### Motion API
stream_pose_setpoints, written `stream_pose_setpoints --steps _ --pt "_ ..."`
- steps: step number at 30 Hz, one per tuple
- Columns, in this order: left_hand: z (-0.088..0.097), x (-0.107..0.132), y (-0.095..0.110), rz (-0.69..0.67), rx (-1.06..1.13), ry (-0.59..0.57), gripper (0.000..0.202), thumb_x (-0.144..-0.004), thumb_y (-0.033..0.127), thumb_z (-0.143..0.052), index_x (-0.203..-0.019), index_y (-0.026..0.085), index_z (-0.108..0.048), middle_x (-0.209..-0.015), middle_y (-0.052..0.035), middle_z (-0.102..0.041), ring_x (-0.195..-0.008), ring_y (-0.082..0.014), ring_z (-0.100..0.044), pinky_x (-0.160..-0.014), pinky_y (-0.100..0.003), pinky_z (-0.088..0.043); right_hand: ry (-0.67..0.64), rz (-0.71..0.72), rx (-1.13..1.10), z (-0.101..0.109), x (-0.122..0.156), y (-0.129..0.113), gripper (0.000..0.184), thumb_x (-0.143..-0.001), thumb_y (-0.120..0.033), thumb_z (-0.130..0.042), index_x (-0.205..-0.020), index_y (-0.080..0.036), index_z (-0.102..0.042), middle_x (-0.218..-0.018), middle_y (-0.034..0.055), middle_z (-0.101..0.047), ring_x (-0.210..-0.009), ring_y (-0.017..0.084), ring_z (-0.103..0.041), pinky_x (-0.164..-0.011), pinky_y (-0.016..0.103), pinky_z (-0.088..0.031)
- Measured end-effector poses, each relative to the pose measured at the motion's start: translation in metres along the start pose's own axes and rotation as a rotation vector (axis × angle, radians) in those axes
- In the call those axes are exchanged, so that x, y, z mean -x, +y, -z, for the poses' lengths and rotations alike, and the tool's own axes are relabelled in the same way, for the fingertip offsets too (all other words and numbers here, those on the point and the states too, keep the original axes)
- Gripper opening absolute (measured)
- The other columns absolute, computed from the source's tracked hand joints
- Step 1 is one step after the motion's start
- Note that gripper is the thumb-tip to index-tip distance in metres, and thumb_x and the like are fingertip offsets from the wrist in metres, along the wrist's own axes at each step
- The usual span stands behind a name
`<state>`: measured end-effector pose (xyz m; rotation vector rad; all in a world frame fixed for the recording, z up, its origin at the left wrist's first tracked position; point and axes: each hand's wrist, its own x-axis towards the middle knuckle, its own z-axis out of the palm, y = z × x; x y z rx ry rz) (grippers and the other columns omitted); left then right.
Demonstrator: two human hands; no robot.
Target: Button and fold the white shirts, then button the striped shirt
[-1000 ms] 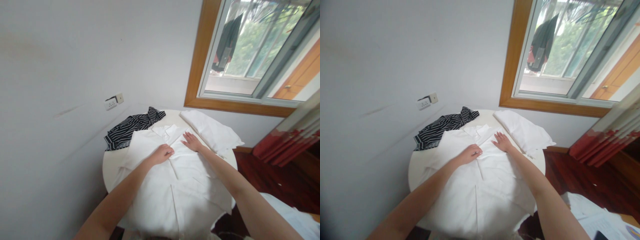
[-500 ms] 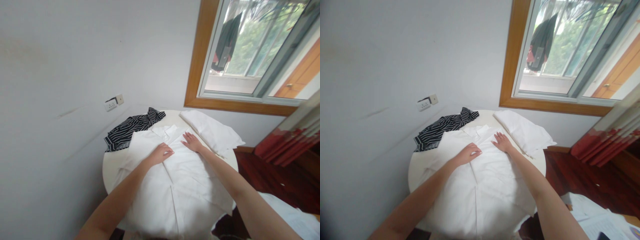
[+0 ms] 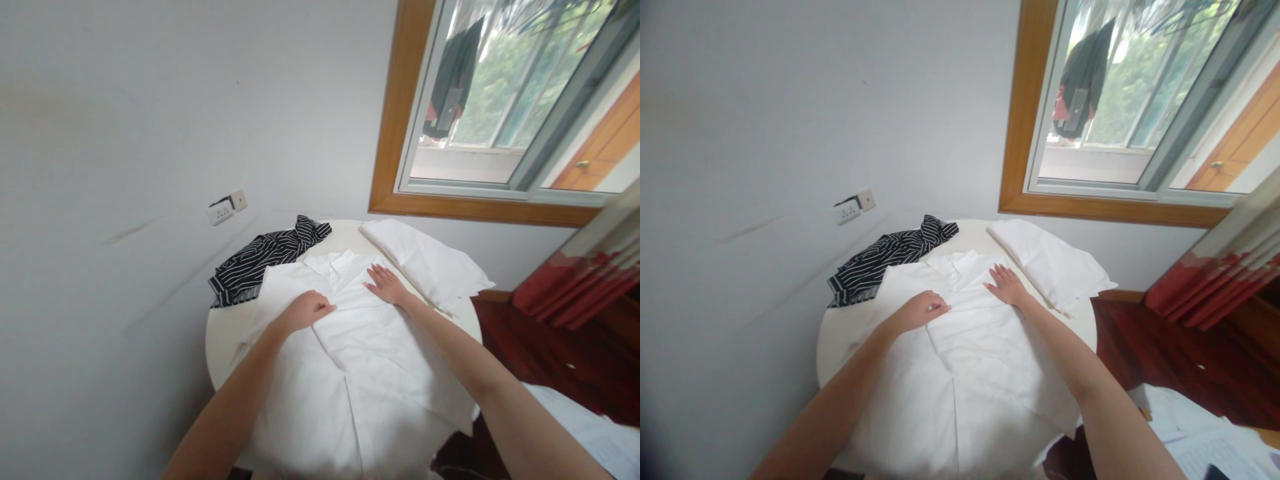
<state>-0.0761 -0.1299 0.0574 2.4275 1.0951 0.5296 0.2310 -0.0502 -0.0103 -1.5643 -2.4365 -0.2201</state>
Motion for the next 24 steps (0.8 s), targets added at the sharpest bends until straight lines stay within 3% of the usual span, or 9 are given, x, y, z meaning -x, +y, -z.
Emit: stream_pose_setpoints --steps 3,7,12,15,17,19,24 --pt "-0.017 -0.009 0.015 -0.089 -0.039 0.022 0.035 -0.09 0.046 -0.047 -0.082 0.02 -0.068 -0.08 -0.0033 -0.069 -0.082 -0.017 -0.057 -0.077 -0.026 -0.04 -0.01 -0.007 -0.009 0.001 0.0 0.0 0.064 -0.094 -0.056 -0.03 -0.143 -0.017 -0.04 -0.149 0.012 -0.033 -0.138 0.028 -0.029 -0.113 0.044 -0.027" --pt "-0.022 -0.01 0.017 -0.021 -0.085 -0.117 0.031 -0.09 0.042 -0.045 -0.079 0.02 -0.065 -0.073 -0.0005 -0.066 -0.069 -0.0147 -0.056 -0.064 -0.023 -0.037 -0.004 -0.006 -0.016 0.001 0.001 0.001 0.063 -0.094 -0.055 -0.03 -0.143 -0.017 -0.04 -0.149 0.012 -0.034 -0.138 0.028 -0.029 -0.113 0.045 -0.027" --pt "0.011 0.01 0.005 0.004 -0.07 -0.347 0.029 -0.084 0.037 -0.048 -0.064 0.018 -0.057 -0.061 0.0029 -0.056 -0.057 -0.0109 -0.046 -0.055 -0.022 -0.031 0.006 -0.002 -0.009 -0.001 0.0 0.001 0.063 -0.094 -0.055 -0.03 -0.142 -0.015 -0.042 -0.148 0.0131 -0.035 -0.138 0.029 -0.031 -0.113 0.045 -0.027" --pt "0.03 0.023 0.007 -0.011 -0.008 -0.45 0.036 -0.085 0.042 -0.048 -0.06 0.017 -0.055 -0.056 0.0035 -0.051 -0.053 -0.0099 -0.042 -0.052 -0.022 -0.029 0.01 0.002 -0.006 -0.001 0.0 0.001 0.064 -0.094 -0.056 -0.029 -0.141 -0.014 -0.042 -0.148 0.0137 -0.035 -0.138 0.029 -0.031 -0.113 0.044 -0.026" --pt "0.032 0.027 0.014 0.021 0.043 -0.414 0.037 -0.087 0.046 -0.046 -0.068 0.017 -0.06 -0.061 0.0027 -0.056 -0.057 -0.0109 -0.047 -0.054 -0.021 -0.032 0.015 0.002 -0.007 -0.002 0.0 0.001 0.065 -0.094 -0.056 -0.029 -0.142 -0.014 -0.042 -0.148 0.0135 -0.035 -0.138 0.029 -0.03 -0.113 0.044 -0.026" --pt "0.024 0.025 0.023 0.053 0.057 -0.291 0.037 -0.09 0.046 -0.042 -0.079 0.018 -0.064 -0.072 0.0006 -0.064 -0.066 -0.0131 -0.054 -0.06 -0.022 -0.038 0.018 -0.001 -0.011 -0.003 0.0 0.002 0.065 -0.094 -0.057 -0.028 -0.142 -0.015 -0.042 -0.148 0.0133 -0.035 -0.138 0.029 -0.03 -0.113 0.045 -0.026" --pt "-0.025 0.018 0.028 0.016 -0.071 0.003 0.026 -0.09 0.033 -0.045 -0.097 0.019 -0.065 -0.096 -0.0051 -0.07 -0.088 -0.0187 -0.061 -0.083 -0.029 -0.044 0.019 -0.008 -0.02 -0.005 -0.001 0.005 0.064 -0.093 -0.057 -0.029 -0.142 -0.018 -0.042 -0.148 0.0114 -0.036 -0.138 0.028 -0.03 -0.113 0.045 -0.027"
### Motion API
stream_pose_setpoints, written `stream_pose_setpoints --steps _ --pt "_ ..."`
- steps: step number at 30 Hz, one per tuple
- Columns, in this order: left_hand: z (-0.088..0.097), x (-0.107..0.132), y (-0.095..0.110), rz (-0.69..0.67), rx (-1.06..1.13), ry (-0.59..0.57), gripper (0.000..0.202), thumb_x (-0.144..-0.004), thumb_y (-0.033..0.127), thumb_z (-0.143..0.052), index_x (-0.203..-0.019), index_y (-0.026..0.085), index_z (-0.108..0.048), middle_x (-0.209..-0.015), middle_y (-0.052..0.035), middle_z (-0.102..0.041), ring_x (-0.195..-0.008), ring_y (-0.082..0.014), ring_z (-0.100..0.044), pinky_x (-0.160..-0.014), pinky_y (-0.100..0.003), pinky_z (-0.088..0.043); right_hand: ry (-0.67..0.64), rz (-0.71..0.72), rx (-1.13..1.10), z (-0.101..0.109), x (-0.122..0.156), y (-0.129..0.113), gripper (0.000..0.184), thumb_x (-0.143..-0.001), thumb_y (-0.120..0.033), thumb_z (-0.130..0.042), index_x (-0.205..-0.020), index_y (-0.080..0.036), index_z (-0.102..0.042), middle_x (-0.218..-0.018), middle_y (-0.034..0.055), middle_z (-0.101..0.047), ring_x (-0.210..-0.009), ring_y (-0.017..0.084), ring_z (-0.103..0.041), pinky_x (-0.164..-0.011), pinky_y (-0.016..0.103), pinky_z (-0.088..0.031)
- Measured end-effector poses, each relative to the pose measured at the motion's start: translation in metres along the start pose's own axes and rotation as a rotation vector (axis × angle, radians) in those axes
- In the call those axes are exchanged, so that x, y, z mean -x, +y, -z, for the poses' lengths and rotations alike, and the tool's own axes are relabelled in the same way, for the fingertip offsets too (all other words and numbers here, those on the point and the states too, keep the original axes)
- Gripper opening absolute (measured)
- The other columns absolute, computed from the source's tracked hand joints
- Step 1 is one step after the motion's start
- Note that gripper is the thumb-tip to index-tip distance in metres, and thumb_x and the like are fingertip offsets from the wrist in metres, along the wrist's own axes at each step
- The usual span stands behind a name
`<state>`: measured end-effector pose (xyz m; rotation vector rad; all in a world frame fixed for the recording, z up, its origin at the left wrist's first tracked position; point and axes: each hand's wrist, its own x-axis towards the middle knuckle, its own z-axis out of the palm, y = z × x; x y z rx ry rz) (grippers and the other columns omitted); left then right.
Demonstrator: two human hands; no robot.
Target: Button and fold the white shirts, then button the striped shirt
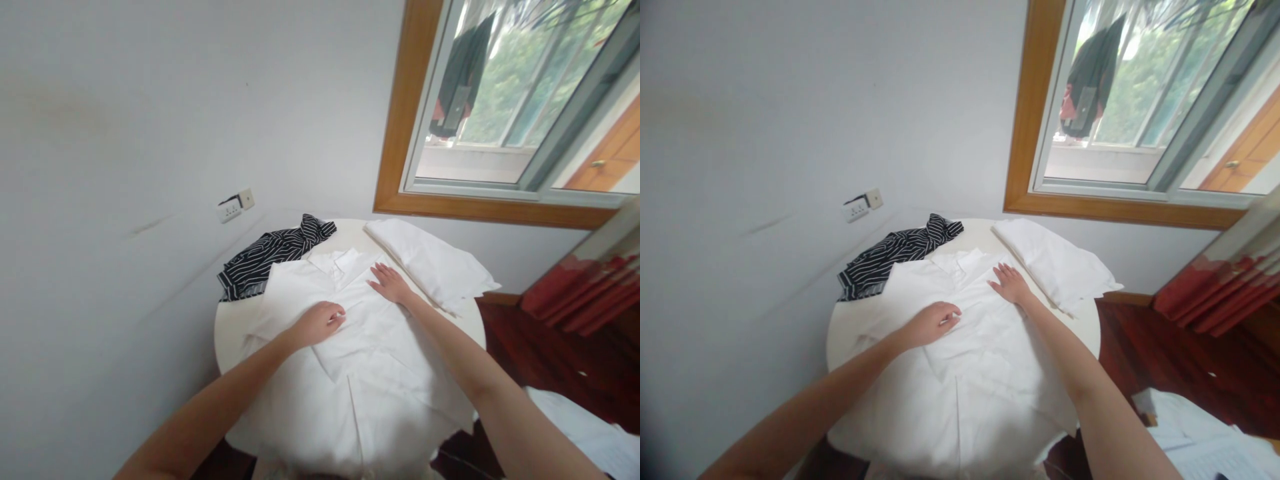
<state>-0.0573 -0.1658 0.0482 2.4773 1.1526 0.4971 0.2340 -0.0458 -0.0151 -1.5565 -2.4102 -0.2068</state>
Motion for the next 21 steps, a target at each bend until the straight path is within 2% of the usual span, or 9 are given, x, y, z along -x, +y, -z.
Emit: stream_pose_setpoints --steps 3,5,13,19,21 --pt "-0.02 0.007 -0.011 -0.008 -0.049 0.074 0.03 -0.09 0.029 -0.044 -0.115 0.022 -0.059 -0.114 -0.0057 -0.066 -0.104 -0.0192 -0.059 -0.094 -0.033 -0.043 0.002 -0.002 -0.002 0.0 -0.005 0.003 0.061 -0.094 -0.056 -0.03 -0.142 -0.019 -0.043 -0.147 0.0102 -0.038 -0.138 0.027 -0.031 -0.112 0.044 -0.029" --pt "-0.02 0.016 -0.02 0.003 -0.052 0.097 0.032 -0.092 0.028 -0.04 -0.12 0.023 -0.057 -0.121 -0.0052 -0.064 -0.11 -0.0188 -0.057 -0.099 -0.034 -0.041 -0.007 -0.009 -0.002 -0.001 -0.011 0.006 0.061 -0.094 -0.055 -0.03 -0.141 -0.019 -0.043 -0.147 0.0105 -0.038 -0.137 0.027 -0.032 -0.112 0.043 -0.029" --pt "0.028 0.062 -0.032 0.096 0.036 0.109 0.036 -0.091 0.035 -0.045 -0.121 0.021 -0.057 -0.109 -0.0075 -0.064 -0.099 -0.0201 -0.056 -0.092 -0.035 -0.043 -0.045 -0.064 0.005 -0.004 -0.026 0.015 0.064 -0.094 -0.056 -0.027 -0.141 -0.015 -0.043 -0.148 0.012 -0.037 -0.137 0.027 -0.033 -0.111 0.044 -0.03" --pt "0.04 0.103 -0.044 0.138 0.038 0.041 0.032 -0.09 0.039 -0.045 -0.113 0.025 -0.061 -0.098 -0.0045 -0.062 -0.09 -0.0186 -0.056 -0.087 -0.033 -0.044 -0.032 -0.07 0.007 -0.007 -0.026 0.017 0.064 -0.094 -0.057 -0.026 -0.141 -0.017 -0.043 -0.148 0.0112 -0.037 -0.137 0.026 -0.034 -0.111 0.044 -0.03" --pt "0.042 0.112 -0.047 0.155 0.057 0.051 0.034 -0.089 0.041 -0.046 -0.117 0.026 -0.059 -0.098 -0.0039 -0.062 -0.091 -0.019 -0.056 -0.087 -0.033 -0.044 -0.027 -0.07 0.015 -0.009 -0.026 0.018 0.064 -0.094 -0.057 -0.025 -0.141 -0.017 -0.043 -0.148 0.0112 -0.037 -0.137 0.026 -0.034 -0.112 0.043 -0.029"
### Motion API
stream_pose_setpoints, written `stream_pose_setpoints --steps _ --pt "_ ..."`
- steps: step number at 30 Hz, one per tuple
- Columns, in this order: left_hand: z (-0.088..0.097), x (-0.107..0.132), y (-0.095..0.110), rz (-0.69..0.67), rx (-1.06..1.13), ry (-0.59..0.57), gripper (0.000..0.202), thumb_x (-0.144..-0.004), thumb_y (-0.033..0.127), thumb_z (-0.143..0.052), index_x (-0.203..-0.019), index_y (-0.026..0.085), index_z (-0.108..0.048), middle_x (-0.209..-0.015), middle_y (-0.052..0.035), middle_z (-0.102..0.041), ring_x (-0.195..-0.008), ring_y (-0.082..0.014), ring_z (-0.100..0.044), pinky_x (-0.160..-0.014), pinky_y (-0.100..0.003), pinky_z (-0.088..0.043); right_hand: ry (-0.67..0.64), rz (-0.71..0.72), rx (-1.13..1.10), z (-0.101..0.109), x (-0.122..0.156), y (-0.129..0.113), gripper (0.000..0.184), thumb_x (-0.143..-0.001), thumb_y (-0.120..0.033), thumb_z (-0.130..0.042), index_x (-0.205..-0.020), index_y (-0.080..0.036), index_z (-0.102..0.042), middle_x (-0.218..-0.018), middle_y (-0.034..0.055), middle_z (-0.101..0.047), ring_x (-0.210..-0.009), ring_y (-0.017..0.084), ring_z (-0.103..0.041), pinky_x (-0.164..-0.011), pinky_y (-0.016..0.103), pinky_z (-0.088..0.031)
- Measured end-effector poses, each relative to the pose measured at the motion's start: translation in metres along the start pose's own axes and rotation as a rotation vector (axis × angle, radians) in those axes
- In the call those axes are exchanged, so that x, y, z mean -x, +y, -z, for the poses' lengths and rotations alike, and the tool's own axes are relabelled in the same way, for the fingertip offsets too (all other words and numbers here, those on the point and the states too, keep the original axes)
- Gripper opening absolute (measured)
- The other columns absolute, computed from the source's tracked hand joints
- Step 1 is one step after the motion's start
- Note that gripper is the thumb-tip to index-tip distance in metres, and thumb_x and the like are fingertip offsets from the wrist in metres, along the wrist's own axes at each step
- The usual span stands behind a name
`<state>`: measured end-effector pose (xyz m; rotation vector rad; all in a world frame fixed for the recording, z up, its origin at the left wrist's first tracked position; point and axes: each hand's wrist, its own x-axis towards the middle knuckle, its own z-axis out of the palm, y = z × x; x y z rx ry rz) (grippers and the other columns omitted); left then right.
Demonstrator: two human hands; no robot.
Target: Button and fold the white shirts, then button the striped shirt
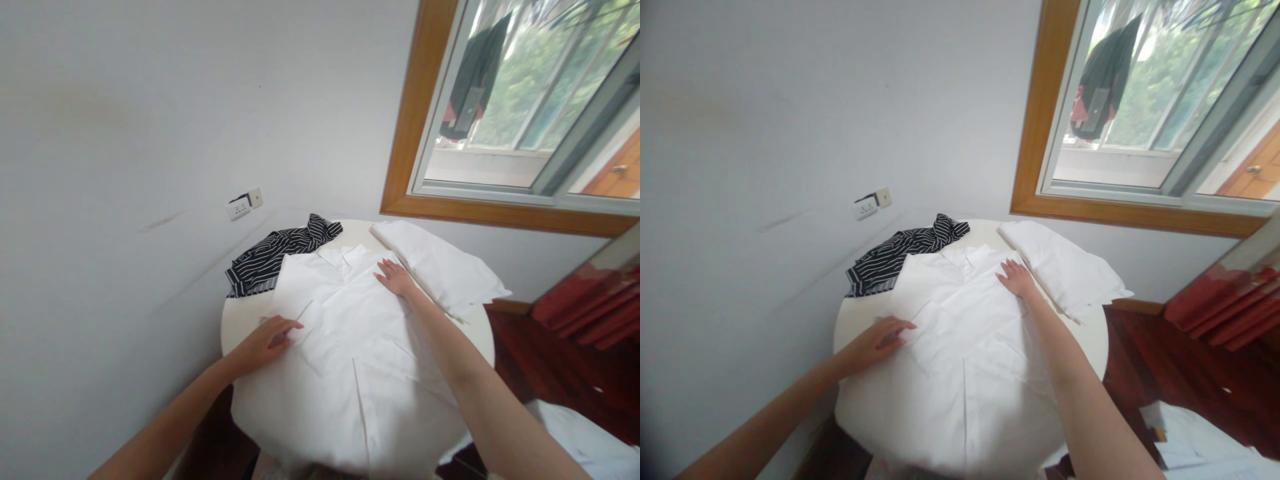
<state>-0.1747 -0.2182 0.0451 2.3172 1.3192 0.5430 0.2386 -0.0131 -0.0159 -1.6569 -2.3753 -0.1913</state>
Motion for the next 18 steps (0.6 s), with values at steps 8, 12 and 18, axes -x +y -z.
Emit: stream_pose_setpoints --steps 8,12,18 --pt "-0.011 -0.044 0.005 0.105 -0.083 0.205 0.044 -0.089 0.045 -0.045 -0.125 0.02 -0.05 -0.088 -0.0048 -0.065 -0.086 -0.02 -0.059 -0.084 -0.035 -0.046 0.01 0.008 -0.012 -0.002 0.0 0.002 0.064 -0.094 -0.057 -0.027 -0.141 -0.017 -0.044 -0.147 0.0117 -0.038 -0.136 0.028 -0.034 -0.11 0.046 -0.03" --pt "-0.014 -0.082 0.02 -0.01 -0.114 0.189 0.044 -0.085 0.041 -0.052 -0.122 0.018 -0.054 -0.098 -0.0082 -0.064 -0.091 -0.0214 -0.057 -0.087 -0.036 -0.044 -0.01 -0.002 -0.008 -0.002 -0.001 0.002 0.064 -0.094 -0.057 -0.026 -0.141 -0.017 -0.043 -0.148 0.0106 -0.037 -0.137 0.026 -0.033 -0.111 0.044 -0.029" --pt "0.011 -0.082 0.036 0.039 0.223 -0.064 0.047 -0.084 0.035 -0.05 -0.128 0.019 -0.05 -0.084 -0.0009 -0.059 -0.07 -0.0138 -0.051 -0.067 -0.026 -0.043 -0.017 -0.03 -0.007 -0.002 -0.001 0.001 0.064 -0.094 -0.059 -0.027 -0.142 -0.02 -0.042 -0.148 0.009 -0.036 -0.137 0.026 -0.032 -0.111 0.044 -0.029"
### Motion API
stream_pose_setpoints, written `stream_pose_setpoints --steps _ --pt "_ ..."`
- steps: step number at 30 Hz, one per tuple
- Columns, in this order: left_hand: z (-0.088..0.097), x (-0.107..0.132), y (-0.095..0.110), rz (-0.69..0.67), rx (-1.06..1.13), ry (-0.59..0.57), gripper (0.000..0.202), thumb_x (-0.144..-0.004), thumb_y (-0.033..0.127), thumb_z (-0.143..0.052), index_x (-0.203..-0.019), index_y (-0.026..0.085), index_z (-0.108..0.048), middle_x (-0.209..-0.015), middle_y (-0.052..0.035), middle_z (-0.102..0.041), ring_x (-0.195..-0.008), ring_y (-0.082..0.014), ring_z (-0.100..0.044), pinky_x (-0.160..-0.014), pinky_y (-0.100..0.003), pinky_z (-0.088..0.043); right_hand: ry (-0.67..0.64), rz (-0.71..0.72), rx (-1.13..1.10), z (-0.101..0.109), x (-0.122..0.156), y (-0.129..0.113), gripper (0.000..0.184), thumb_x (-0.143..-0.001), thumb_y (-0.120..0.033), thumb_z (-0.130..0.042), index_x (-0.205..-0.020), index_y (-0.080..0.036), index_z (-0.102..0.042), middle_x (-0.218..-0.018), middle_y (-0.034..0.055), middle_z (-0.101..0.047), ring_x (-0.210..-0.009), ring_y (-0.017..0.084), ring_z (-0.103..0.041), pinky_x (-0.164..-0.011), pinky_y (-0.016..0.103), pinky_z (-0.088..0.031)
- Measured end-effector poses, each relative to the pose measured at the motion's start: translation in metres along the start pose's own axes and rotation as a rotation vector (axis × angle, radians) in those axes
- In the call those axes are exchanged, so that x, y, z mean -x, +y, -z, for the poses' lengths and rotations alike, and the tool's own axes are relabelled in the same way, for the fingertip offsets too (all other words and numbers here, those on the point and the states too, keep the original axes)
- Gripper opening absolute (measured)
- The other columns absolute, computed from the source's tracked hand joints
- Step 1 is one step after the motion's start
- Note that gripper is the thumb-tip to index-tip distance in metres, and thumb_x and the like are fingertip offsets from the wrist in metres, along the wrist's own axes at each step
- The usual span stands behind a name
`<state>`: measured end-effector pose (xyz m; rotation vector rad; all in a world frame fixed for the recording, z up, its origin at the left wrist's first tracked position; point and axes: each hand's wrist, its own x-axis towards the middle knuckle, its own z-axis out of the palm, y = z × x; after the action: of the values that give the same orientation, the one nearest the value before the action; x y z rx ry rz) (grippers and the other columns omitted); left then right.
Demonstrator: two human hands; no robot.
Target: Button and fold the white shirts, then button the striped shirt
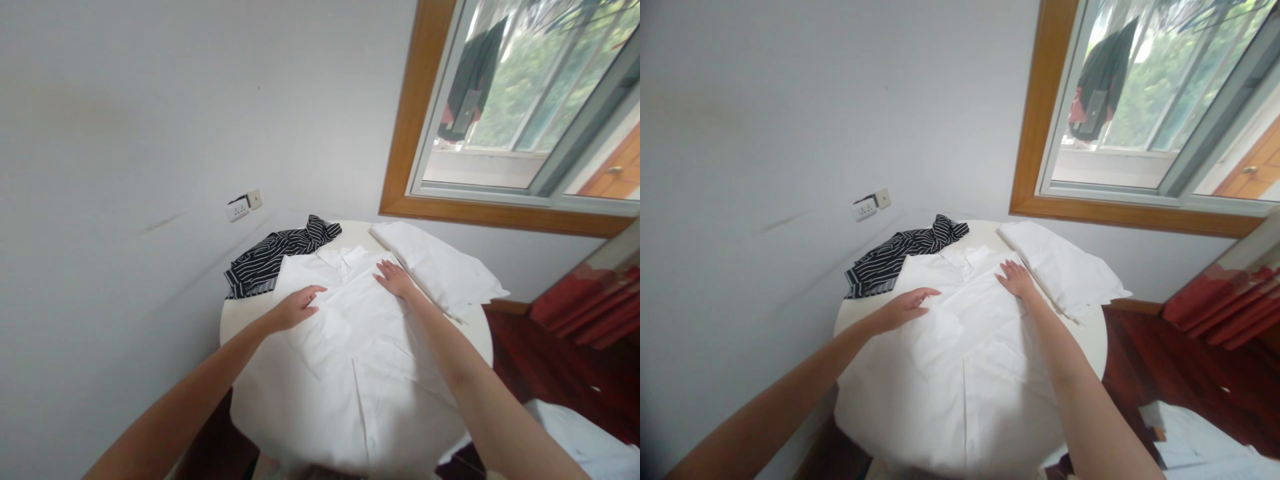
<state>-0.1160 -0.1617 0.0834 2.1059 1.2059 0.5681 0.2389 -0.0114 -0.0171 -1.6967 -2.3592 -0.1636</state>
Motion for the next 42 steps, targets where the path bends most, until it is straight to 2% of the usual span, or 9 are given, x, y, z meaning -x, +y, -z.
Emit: stream_pose_setpoints --steps 7,13,16,20,23,26,31,38,42 --pt "0.033 0.049 -0.003 0.124 0.319 -0.31 0.04 -0.085 0.038 -0.047 -0.121 0.021 -0.055 -0.079 0.0004 -0.055 -0.067 -0.0113 -0.047 -0.059 -0.02 -0.039 0.008 0.019 -0.015 0.001 0.001 0.0 0.065 -0.094 -0.059 -0.025 -0.141 -0.018 -0.043 -0.148 0.0102 -0.037 -0.137 0.026 -0.033 -0.112 0.043 -0.028" --pt "0.029 0.072 -0.013 0.251 0.346 -0.669 0.047 -0.085 0.057 -0.048 -0.114 0.02 -0.057 -0.073 -0.0003 -0.059 -0.063 -0.0141 -0.058 -0.057 -0.024 -0.047 -0.011 0.006 -0.029 0.004 0.002 -0.001 0.064 -0.094 -0.059 -0.027 -0.141 -0.019 -0.042 -0.148 0.0102 -0.037 -0.138 0.026 -0.032 -0.112 0.044 -0.027" --pt "0.022 0.067 -0.012 0.255 0.246 -0.583 0.051 -0.087 0.061 -0.042 -0.113 0.02 -0.056 -0.075 -0.0005 -0.062 -0.056 -0.0131 -0.061 -0.054 -0.024 -0.048 -0.004 -0.001 -0.032 0.004 0.002 -0.002 0.063 -0.094 -0.059 -0.028 -0.141 -0.02 -0.043 -0.148 0.0096 -0.037 -0.137 0.026 -0.032 -0.112 0.043 -0.027" --pt "0.004 0.041 0.003 0.069 -0.064 -0.264 0.044 -0.092 0.053 -0.035 -0.109 0.021 -0.061 -0.081 -0.0015 -0.066 -0.06 -0.0132 -0.062 -0.06 -0.026 -0.049 0.008 0.003 -0.024 0.004 0.003 -0.002 0.063 -0.094 -0.058 -0.028 -0.141 -0.019 -0.044 -0.148 0.0103 -0.038 -0.137 0.025 -0.033 -0.112 0.042 -0.027" --pt "-0.022 0.018 0.013 -0.202 -0.296 -0.037 0.035 -0.094 0.041 -0.04 -0.111 0.022 -0.063 -0.107 -0.0062 -0.066 -0.099 -0.0191 -0.061 -0.091 -0.034 -0.047 0.001 0.006 -0.023 0.004 0.003 -0.002 0.063 -0.094 -0.058 -0.028 -0.141 -0.018 -0.044 -0.148 0.0103 -0.038 -0.138 0.025 -0.032 -0.112 0.041 -0.027" --pt "-0.053 0.004 0.009 -0.336 -0.504 0.105 0.037 -0.094 0.038 -0.042 -0.125 0.025 -0.057 -0.135 -0.0079 -0.053 -0.128 -0.023 -0.044 -0.108 -0.041 -0.034 -0.004 0.012 -0.019 0.004 0.002 -0.001 0.063 -0.094 -0.057 -0.028 -0.141 -0.018 -0.043 -0.148 0.0099 -0.037 -0.138 0.025 -0.032 -0.112 0.041 -0.026" --pt "-0.081 0.003 -0.012 -0.324 -0.644 0.128 0.047 -0.096 0.043 -0.035 -0.14 0.029 -0.04 -0.148 -0.0055 -0.039 -0.136 -0.0222 -0.035 -0.112 -0.043 -0.028 0.017 0.015 -0.009 0.003 0.002 -0.003 0.061 -0.095 -0.056 -0.028 -0.141 -0.019 -0.044 -0.148 0.0092 -0.038 -0.137 0.025 -0.034 -0.111 0.041 -0.028" --pt "-0.077 0.006 -0.015 -0.303 -0.69 0.06 0.061 -0.093 0.057 -0.033 -0.146 0.028 -0.029 -0.154 -0.007 -0.028 -0.141 -0.0248 -0.024 -0.114 -0.044 -0.02 -0.01 0.01 0.011 0.01 0.004 -0.004 0.061 -0.095 -0.054 -0.029 -0.141 -0.018 -0.042 -0.148 0.0101 -0.037 -0.138 0.025 -0.032 -0.112 0.041 -0.026" --pt "-0.071 0.007 -0.008 -0.289 -0.698 -0.01 0.066 -0.09 0.063 -0.033 -0.147 0.03 -0.027 -0.154 -0.0081 -0.026 -0.141 -0.0262 -0.023 -0.113 -0.045 -0.019 -0.04 -0.037 0.034 0.024 0.005 -0.03 0.056 -0.095 -0.048 -0.032 -0.144 -0.02 -0.038 -0.152 0.0115 -0.029 -0.139 0.028 -0.027 -0.11 0.047 -0.025"
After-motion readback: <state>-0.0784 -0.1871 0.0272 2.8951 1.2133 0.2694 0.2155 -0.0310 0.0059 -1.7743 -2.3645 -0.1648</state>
